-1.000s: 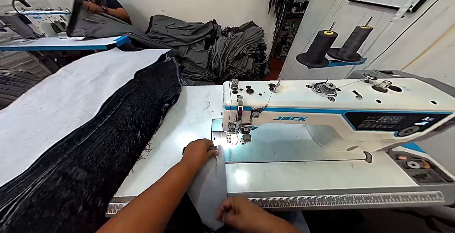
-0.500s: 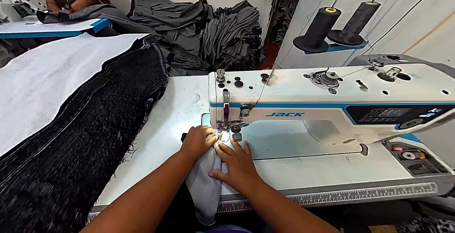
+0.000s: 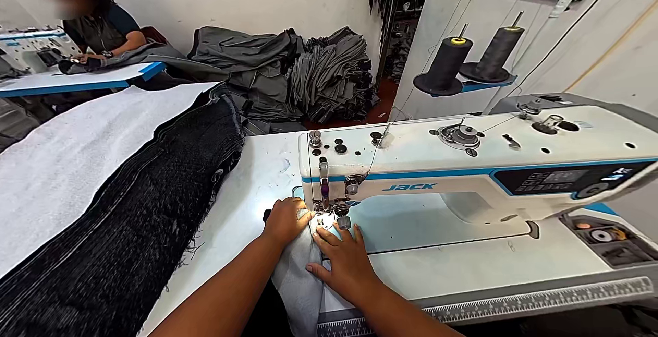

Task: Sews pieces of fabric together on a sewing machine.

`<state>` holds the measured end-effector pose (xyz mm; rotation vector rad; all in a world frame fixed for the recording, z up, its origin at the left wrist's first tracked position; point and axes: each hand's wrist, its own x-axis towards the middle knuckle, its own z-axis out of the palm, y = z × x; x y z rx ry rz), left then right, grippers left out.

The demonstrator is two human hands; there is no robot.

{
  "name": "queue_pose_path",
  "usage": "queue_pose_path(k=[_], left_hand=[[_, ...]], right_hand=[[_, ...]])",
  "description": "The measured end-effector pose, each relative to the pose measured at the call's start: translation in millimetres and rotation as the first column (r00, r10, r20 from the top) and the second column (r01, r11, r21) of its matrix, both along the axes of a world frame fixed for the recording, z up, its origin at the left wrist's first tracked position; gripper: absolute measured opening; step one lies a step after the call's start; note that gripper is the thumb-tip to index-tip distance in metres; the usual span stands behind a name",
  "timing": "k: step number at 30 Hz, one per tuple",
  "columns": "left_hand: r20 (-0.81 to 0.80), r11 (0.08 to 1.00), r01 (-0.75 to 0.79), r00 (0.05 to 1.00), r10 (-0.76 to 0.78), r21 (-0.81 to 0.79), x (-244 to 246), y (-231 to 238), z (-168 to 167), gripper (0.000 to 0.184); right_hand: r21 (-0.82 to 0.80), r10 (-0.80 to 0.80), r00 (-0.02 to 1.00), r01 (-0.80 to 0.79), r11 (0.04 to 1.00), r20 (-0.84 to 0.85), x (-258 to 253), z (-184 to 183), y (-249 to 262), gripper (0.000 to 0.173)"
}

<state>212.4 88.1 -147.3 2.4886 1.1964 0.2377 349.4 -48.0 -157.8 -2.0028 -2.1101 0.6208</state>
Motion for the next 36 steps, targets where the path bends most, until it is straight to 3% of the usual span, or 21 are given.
queue_pose_path(k=[3,11,19,25,28,29,31,33,34,36], left_hand=[[0.025,0.997,-0.011,1.0,0.01,0.073,3.8,18.0,-3.3,0.027],[0.062,0.988,-0.074,0.996,0.066,0.136,11.0,33.3,-7.5,0.027],[-0.13,0.986,-0.163,0.979,0.159,-0.018,10.3,25.4,7.4,0.037],[-0.221,0.956,-0.232,0.956,0.19,-0.178,-36.6,-31.0,10.6,0.053],[-0.197,0.953,-0.252,0.956,0.218,-0.167,-57.6,-47.9,14.5,0.048],[-0.13,0.965,-0.231,0.968,0.215,-0.121,-60.0,-50.8,21.7,0.046],[0.197,0.979,-0.131,0.975,0.098,0.159,-57.8,-54.6,37.8,0.039],[0.453,0.916,-0.117,0.888,-0.076,0.383,-41.8,-54.4,60.2,0.042],[0.528,0.932,-0.106,0.843,-0.101,0.347,-33.7,-56.6,75.0,0.045],[0.671,0.997,-0.012,0.741,-0.038,0.07,-18.4,-63.0,99.8,0.037]], right_hand=[[0.027,0.007,1.0,-0.006,1.0,-0.02,0.0,-2.0,1.6,0.06],[0.03,0.008,0.999,-0.007,1.0,-0.035,0.0,-2.1,1.6,0.059],[0.042,0.036,0.998,-0.034,0.999,-0.06,3.6,-4.8,2.0,0.057],[0.292,0.234,0.944,-0.162,0.942,-0.231,-3.1,-18.7,-43.7,0.045],[0.389,0.318,0.933,-0.233,0.891,-0.169,-13.7,-28.5,-65.1,0.048],[0.391,0.33,0.933,-0.253,0.885,-0.145,-14.8,-29.5,-67.2,0.05],[0.393,0.337,0.932,-0.261,0.882,-0.136,-14.2,-29.9,-66.5,0.052],[0.412,0.339,0.928,-0.252,0.875,-0.152,-13.8,-31.9,-65.2,0.052],[0.423,0.344,0.926,-0.251,0.871,-0.159,-13.7,-33.0,-65.1,0.052],[0.431,0.354,0.92,-0.253,0.866,-0.17,-12.5,-33.7,-65.5,0.052]])
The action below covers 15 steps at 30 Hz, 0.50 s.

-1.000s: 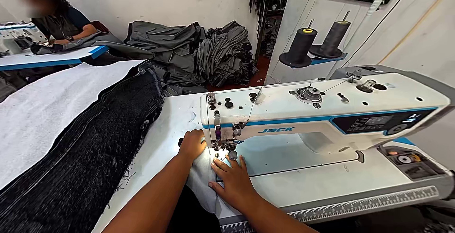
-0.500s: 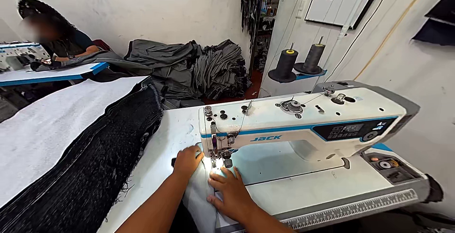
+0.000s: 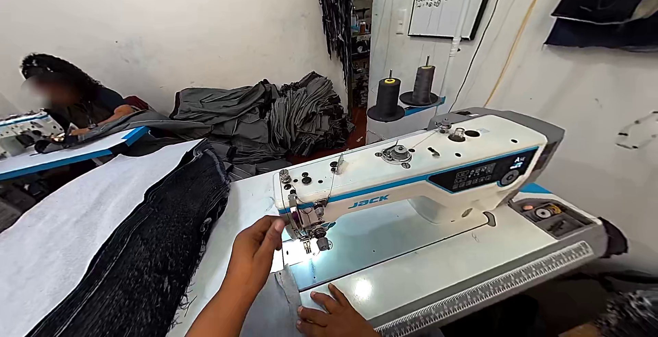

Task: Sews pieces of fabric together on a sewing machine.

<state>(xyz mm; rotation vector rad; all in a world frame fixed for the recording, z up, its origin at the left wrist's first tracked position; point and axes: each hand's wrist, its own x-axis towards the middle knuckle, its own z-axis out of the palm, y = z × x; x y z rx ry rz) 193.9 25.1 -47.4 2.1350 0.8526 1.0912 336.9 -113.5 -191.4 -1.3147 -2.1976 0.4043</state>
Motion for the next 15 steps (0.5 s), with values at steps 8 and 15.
queue_pose_path(k=[8,15], left_hand=[[0.509,0.851,0.263,0.861,0.005,-0.454,8.4,2.3,0.9,0.035],[0.333,0.91,0.162,0.942,-0.028,-0.382,5.3,-0.4,-0.9,0.035]], right_hand=[[-0.026,0.043,0.999,-0.043,0.999,-0.002,4.1,1.7,-0.3,0.052],[-0.01,0.056,0.998,-0.056,0.998,-0.006,4.2,-0.5,1.1,0.05]])
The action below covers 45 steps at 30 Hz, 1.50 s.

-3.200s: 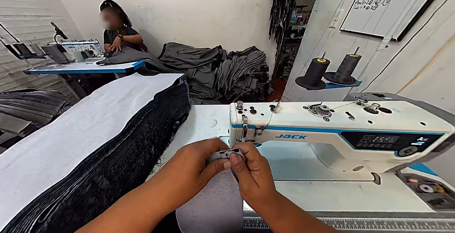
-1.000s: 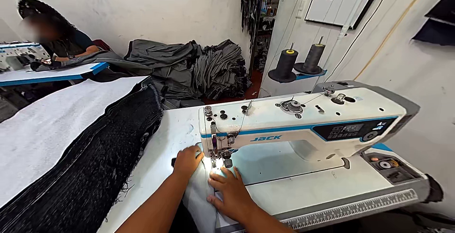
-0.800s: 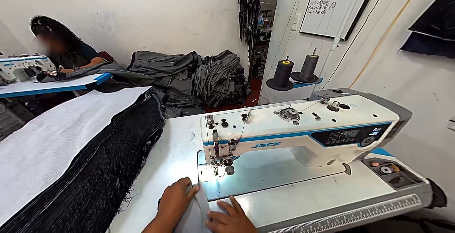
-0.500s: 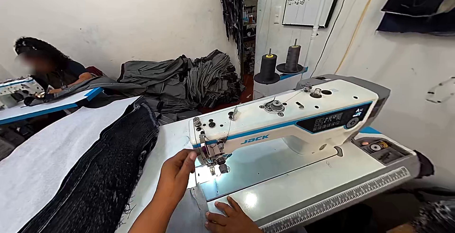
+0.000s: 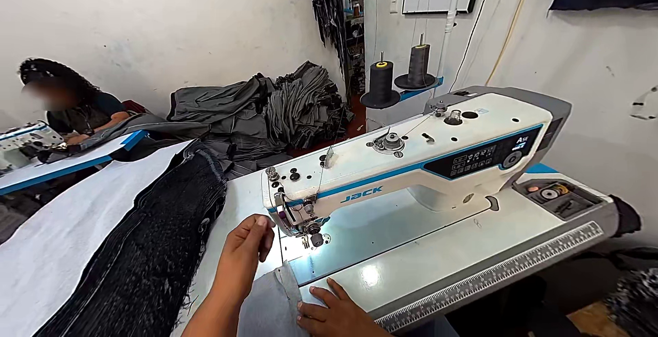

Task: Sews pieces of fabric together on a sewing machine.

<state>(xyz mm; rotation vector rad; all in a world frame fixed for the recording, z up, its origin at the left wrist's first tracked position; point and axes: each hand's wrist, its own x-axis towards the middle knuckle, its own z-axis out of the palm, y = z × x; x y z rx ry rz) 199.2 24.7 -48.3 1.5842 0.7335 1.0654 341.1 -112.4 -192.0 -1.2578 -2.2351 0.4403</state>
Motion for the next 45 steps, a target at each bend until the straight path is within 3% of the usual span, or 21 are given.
queue_pose_path(k=[1,3,6,8,10,12,14,15,16,18,20,22,24,25,27,29,32,37,41,45], left_hand=[[-0.098,0.994,-0.032,0.994,0.042,0.102,3.0,0.1,-0.2,0.031],[-0.157,0.986,-0.042,0.985,0.068,0.163,11.2,-1.3,3.0,0.029],[-0.038,0.993,-0.068,0.997,0.072,0.1,20.3,-2.3,4.5,0.028],[0.114,1.0,-0.004,0.993,0.007,-0.026,16.4,-1.9,2.0,0.03],[0.355,0.944,0.285,0.91,-0.212,-0.166,-1.6,-1.5,-6.0,0.025],[0.475,0.762,0.642,0.699,-0.534,-0.089,-27.7,2.8,-17.6,0.017],[0.385,0.587,0.81,0.542,-0.747,-0.001,-46.9,7.8,-27.6,0.02],[0.266,0.592,0.805,0.579,-0.771,-0.034,-52.5,9.1,-34.7,0.021],[0.104,0.673,0.732,0.681,-0.725,-0.105,-55.2,9.9,-45.9,0.023],[-0.23,0.879,0.423,0.853,-0.468,-0.219,-48.3,6.1,-75.9,0.02],[-0.387,0.973,0.199,0.893,-0.23,-0.119,-37.3,1.2,-109.6,0.02],[-0.396,0.989,0.092,0.917,-0.039,0.114,-33.7,-5.6,-133.8,0.026],[-0.44,0.973,0.049,0.896,0.057,0.226,-32.7,-12.4,-136.6,0.03],[-0.46,0.971,0.032,0.884,0.084,0.239,-32.9,-14.6,-135.1,0.031],[-0.487,0.974,-0.003,0.866,0.115,0.225,-34.0,-14.8,-133.0,0.031],[-0.515,0.983,-0.019,0.85,0.113,0.185,-37.2,-14.9,-131.1,0.031],[-0.575,0.986,0.036,0.816,0.064,0.16,-43.9,-16.1,-126.4,0.031],[-0.582,0.955,0.194,0.813,-0.028,0.225,-48.8,-16.8,-127.4,0.034],[-0.575,0.954,0.209,0.816,-0.049,0.214,-48.1,-15.9,-128.2,0.034],[-0.575,0.961,0.209,0.815,-0.069,0.182,-49.4,-16.6,-124.9,0.034]], right_hand=[[0.004,0.001,1.0,-0.001,1.0,0.001,-0.1,-0.2,-0.2,0.049],[0.01,0.0,1.0,0.0,1.0,-0.003,0.0,-0.6,-0.2,0.049],[-0.008,0.003,1.0,-0.003,1.0,-0.005,1.0,-0.3,-0.3,0.05],[-0.01,0.007,1.0,-0.007,1.0,0.002,1.8,-0.7,-0.2,0.05],[-0.02,0.006,1.0,-0.005,1.0,0.008,2.1,-0.3,-1.1,0.05],[0.019,-0.001,1.0,0.0,1.0,0.013,1.9,-2.7,-1.3,0.049],[0.067,-0.009,1.0,0.008,0.998,0.017,1.6,-5.6,-0.5,0.049],[0.057,-0.008,1.0,0.007,0.998,0.014,1.5,-4.9,-0.1,0.049],[0.008,-0.006,1.0,0.006,1.0,-0.006,1.4,-2.1,1.2,0.047],[-0.126,-0.044,0.987,0.024,0.992,-0.157,0.1,6.5,9.6,0.043],[-0.269,-0.196,0.878,0.08,0.96,-0.436,-3.9,23.8,25.6,0.05],[-0.368,-0.287,0.702,0.038,0.929,-0.652,-10.3,46.5,46.1,0.055],[-0.376,-0.336,0.487,0.017,0.926,-0.806,-23.7,63.6,60.6,0.04],[-0.396,-0.376,0.374,0.025,0.918,-0.848,-32.3,68.0,67.1,0.031],[-0.463,-0.441,0.201,-0.078,0.883,-0.875,-41.9,65.7,82.3,0.029],[-0.558,-0.548,0.108,-0.158,0.815,-0.83,-42.1,55.9,95.5,0.03],[-0.648,-0.646,0.066,-0.129,0.751,-0.761,-33.2,41.7,102.2,0.032],[-0.629,-0.628,0.042,-0.041,0.776,-0.777,-20.2,33.9,89.5,0.034],[-0.6,-0.592,0.118,-0.041,0.799,-0.797,-17.9,35.7,83.3,0.035],[-0.618,-0.62,0.062,0.048,0.784,-0.782,-3.5,46.3,88.4,0.026]])
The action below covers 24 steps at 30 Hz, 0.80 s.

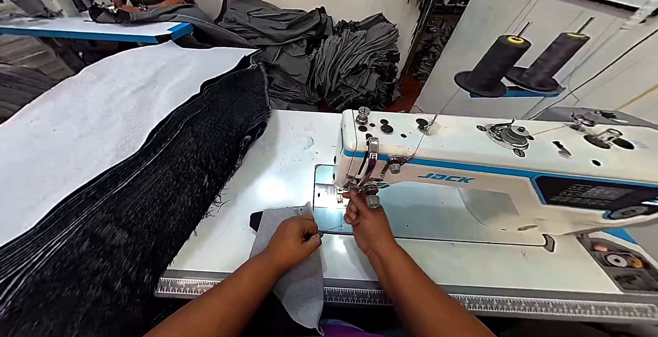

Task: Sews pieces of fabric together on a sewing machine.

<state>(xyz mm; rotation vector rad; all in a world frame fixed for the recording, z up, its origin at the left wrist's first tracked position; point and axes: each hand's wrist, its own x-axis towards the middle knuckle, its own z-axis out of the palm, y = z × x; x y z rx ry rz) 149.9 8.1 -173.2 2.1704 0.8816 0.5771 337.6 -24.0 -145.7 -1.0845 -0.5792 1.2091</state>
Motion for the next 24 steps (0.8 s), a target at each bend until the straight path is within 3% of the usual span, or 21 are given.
queue_pose_path(k=[4,8,11,14,20,24], left_hand=[[0.34,0.999,-0.025,0.94,0.013,0.032,-5.6,5.5,-8.9,0.03],[0.541,0.973,-0.171,0.81,0.227,-0.152,-8.7,9.1,-13.6,0.031],[0.54,0.965,-0.188,0.801,0.259,-0.184,-7.7,8.2,-12.8,0.032],[0.497,0.971,-0.173,0.835,0.235,-0.167,-6.9,5.3,-8.4,0.032],[0.502,0.983,-0.121,0.847,0.175,-0.138,-7.1,6.8,-11.0,0.031],[0.483,0.985,-0.099,0.862,0.156,-0.141,-5.6,5.4,-8.5,0.031]], right_hand=[[-0.013,-0.034,0.999,0.034,0.999,-0.037,10.2,-7.7,-0.1,0.022],[-0.031,-0.043,0.993,0.04,0.999,-0.107,4.7,-11.6,2.9,0.025],[-0.071,0.001,0.992,-0.01,0.997,-0.128,-7.5,-7.2,7.3,0.023],[-0.072,-0.055,0.991,0.047,0.996,-0.12,-12.1,-6.2,10.9,0.021],[0.015,-0.233,0.96,0.233,0.972,0.155,-0.4,-20.0,-2.7,0.024],[-0.095,-0.129,0.97,0.151,0.984,0.206,-1.2,-16.3,5.7,0.019]])
